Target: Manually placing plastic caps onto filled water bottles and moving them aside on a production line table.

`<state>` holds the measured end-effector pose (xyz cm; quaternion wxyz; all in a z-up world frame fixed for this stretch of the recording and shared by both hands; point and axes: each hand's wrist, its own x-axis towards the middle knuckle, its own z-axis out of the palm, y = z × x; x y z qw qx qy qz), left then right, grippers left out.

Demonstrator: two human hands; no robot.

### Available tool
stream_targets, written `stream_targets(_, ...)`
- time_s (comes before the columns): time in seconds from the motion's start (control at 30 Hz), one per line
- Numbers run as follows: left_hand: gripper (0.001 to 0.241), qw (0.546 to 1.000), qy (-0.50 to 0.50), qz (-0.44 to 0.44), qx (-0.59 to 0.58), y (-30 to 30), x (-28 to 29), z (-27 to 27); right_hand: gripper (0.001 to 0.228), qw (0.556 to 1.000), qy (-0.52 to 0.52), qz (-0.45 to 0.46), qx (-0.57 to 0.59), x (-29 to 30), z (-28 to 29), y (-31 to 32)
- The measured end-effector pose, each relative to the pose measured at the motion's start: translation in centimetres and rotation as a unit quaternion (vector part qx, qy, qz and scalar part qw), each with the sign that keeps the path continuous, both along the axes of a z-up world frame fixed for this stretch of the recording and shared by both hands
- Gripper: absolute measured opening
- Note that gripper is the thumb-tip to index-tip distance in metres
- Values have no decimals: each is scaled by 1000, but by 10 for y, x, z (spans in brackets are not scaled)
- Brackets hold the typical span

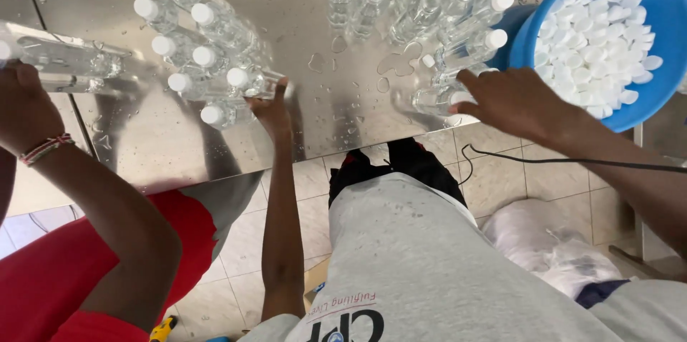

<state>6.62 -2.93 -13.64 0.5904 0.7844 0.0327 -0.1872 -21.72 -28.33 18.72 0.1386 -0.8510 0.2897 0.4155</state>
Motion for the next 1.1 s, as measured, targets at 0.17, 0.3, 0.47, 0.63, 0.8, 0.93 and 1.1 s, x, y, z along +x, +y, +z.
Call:
stream_targets(0.17,122,994,-92,29,51,-10,2,-18,40,985,-161,40,-43,-29,-47,17)
stream_targets(0.3,134,996,32,82,15,-17,-46,28,36,968,-247,23,-43,-43,-92,13)
stream_targets(0.47,131,926,118,-341,-113,-17,-140,129,35,925,-367,98,3,-26,-79,26)
stream_targets(0.63,116,841,45,-515,-157,-19,-138,136,37,915,-337,-48,216,26,-14,4)
stream_targets(0.8,66,852,217,-429,-206,-9,-110,94,49,896,-373,-140,197,59,-50,-18)
stream_targets(0.93,67,880,250,-365,-172,4,-87,115,39,897,-387,-110,185,71,-76,-16)
stream_targets(1.1,73,871,255,-378,-180,13,-69,145,38,902,-380,0,206,100,-63,-3)
